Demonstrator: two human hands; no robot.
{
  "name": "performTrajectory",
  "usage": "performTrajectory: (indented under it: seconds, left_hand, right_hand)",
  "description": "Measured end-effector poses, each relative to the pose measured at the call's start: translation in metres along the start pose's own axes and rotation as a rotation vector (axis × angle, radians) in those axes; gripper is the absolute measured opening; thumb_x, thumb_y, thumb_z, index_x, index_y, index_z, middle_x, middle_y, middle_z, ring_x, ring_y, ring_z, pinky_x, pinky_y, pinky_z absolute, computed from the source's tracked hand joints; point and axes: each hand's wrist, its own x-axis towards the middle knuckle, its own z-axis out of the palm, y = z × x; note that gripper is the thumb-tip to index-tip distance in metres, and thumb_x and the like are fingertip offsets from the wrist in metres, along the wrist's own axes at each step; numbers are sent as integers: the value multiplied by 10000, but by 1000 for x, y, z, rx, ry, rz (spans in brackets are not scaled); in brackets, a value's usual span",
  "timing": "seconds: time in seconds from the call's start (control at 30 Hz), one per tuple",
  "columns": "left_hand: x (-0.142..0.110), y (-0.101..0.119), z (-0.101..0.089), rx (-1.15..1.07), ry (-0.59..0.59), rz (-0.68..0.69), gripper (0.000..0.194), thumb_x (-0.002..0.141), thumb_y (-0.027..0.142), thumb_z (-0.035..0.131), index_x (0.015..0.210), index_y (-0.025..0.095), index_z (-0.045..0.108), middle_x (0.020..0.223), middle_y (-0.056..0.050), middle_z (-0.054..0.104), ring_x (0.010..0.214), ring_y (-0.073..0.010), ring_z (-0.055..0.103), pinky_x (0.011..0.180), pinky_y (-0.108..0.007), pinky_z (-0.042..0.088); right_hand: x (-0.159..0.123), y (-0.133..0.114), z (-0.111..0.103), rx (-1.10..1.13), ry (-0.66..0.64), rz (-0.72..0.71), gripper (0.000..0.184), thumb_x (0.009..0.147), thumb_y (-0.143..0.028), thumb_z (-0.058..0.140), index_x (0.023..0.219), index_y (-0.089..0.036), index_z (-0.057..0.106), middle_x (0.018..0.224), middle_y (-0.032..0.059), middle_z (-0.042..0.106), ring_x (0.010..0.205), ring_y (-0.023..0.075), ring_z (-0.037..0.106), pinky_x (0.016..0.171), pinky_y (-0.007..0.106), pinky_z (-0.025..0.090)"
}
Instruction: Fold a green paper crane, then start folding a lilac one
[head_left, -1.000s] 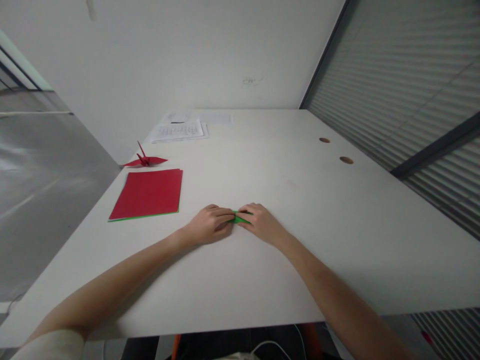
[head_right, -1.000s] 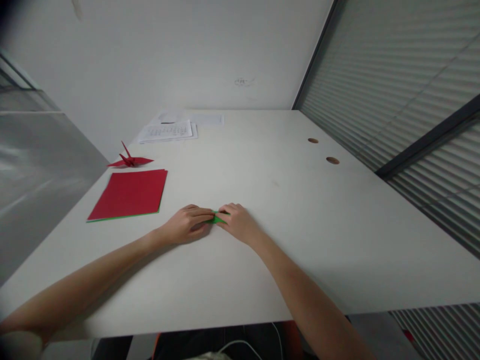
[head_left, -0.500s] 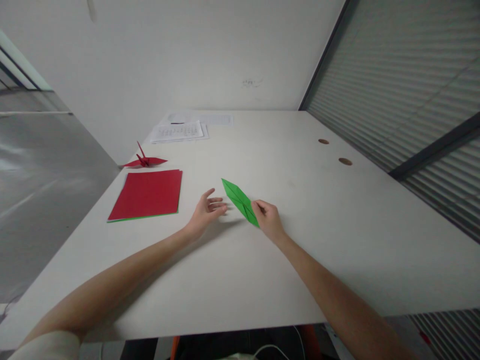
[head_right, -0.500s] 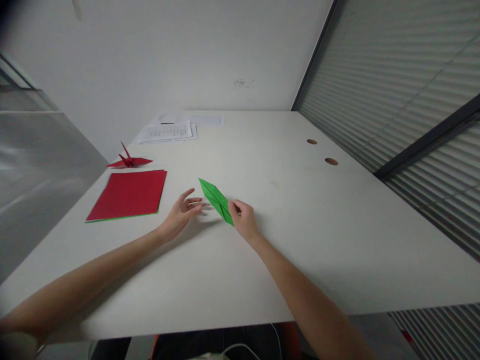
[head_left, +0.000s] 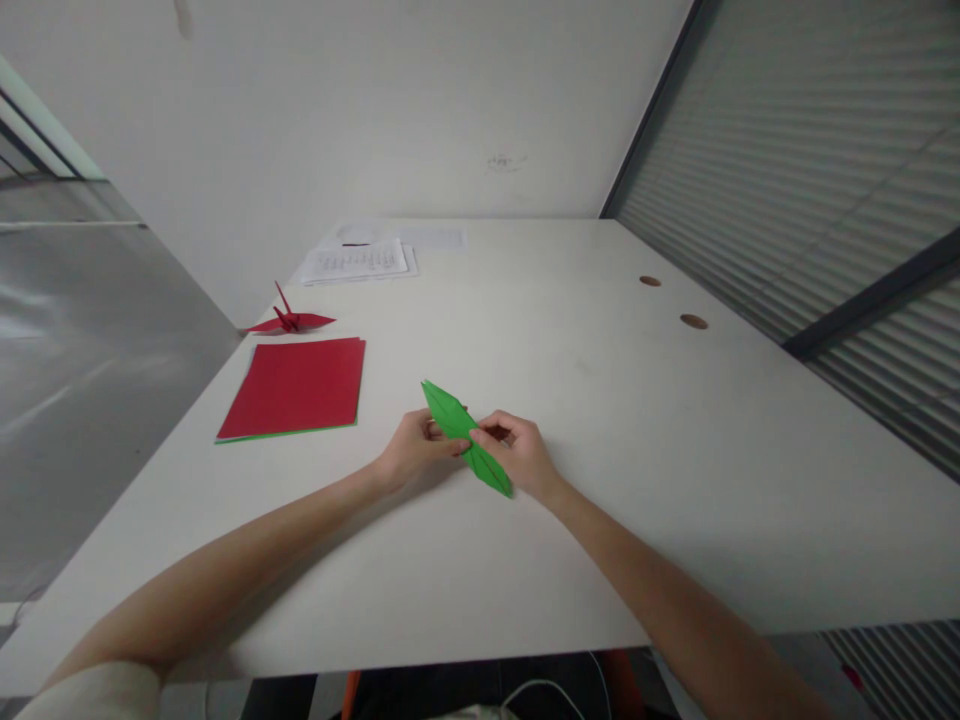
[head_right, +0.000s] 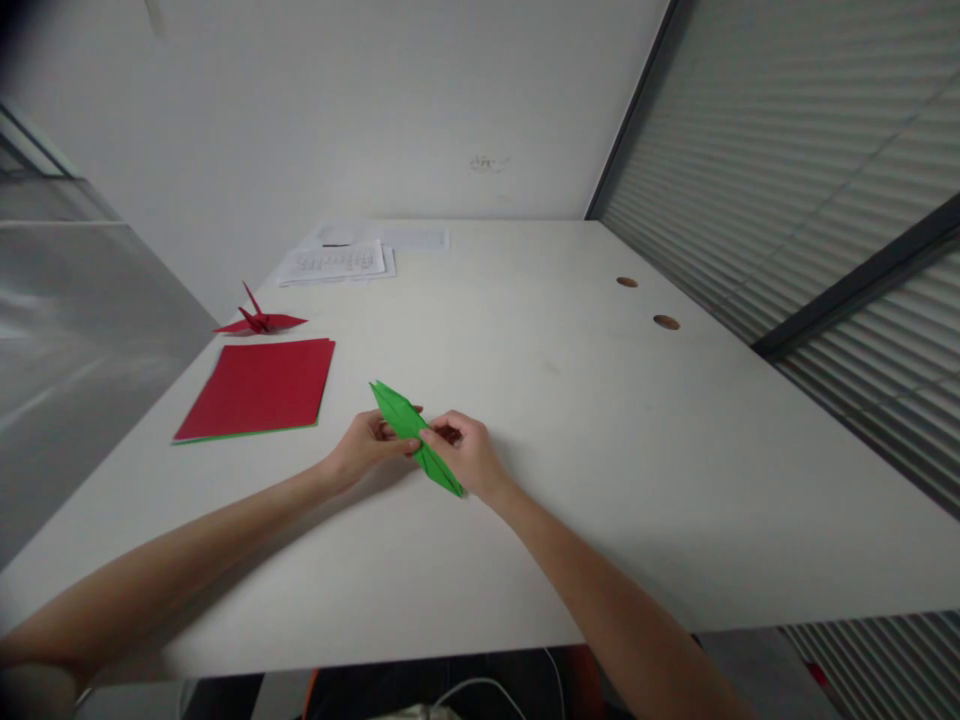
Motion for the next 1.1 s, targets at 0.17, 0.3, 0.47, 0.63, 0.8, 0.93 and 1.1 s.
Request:
performTrajectory:
  seconds: [0.17,0.3,0.47,0.63,0.8,0.93,1.1]
  left_hand:
    - [-2,2,3,-29,-113,-20,327,707,354,809,910,113,722,900,-89,744,771,-179,688,749,-307,540]
    - [-3,2,7,-154,-142,-35,379,719,384,805,959,122,673,930,-87,731,835,-194,698,855,-366,542]
    - [-2,-2,7,-216,40,30,431,644,303,863,929,183,562,868,2,692,765,-136,676,749,-308,560]
    - [-4,-4,8,-34,144,128,335,655,286,845,769,169,551,699,28,641,677,-109,644,650,-235,524]
    - [-6,0,12,-11,99,91,345,637,338,849,771,156,587,675,-3,681,649,-143,662,645,-278,542]
    - [-7,2,13,15,114,134,333,618,341,860,727,141,618,678,-9,677,635,-133,645,631,-259,530]
    - [-8,4,11,18,106,155,323,742,439,759,764,129,670,743,-43,691,674,-155,658,712,-313,564]
  right_hand:
    - [1,4,2,213,42,182,300,691,-482,745,686,-201,643,592,-15,627,514,131,550,507,265,450]
    - [1,0,5,294,132,234,326,637,-487,790,671,-196,649,610,-8,647,544,134,574,542,270,482]
    - [0,-3,8,388,125,267,343,622,-496,801,703,-197,653,644,0,667,573,146,598,570,281,502]
    - [-1,2,9,267,173,183,327,692,-501,751,737,-200,633,627,-10,630,550,132,566,522,257,457]
    - [-5,1,12,124,110,-32,278,746,-458,722,758,-208,602,756,11,599,703,151,589,628,272,503]
    - [-5,-1,13,143,55,-115,245,788,-441,683,795,-214,590,844,20,567,763,149,593,670,276,522]
    - [-5,-2,13,89,90,-157,203,809,-414,665,805,-222,599,884,32,549,783,154,576,662,285,518]
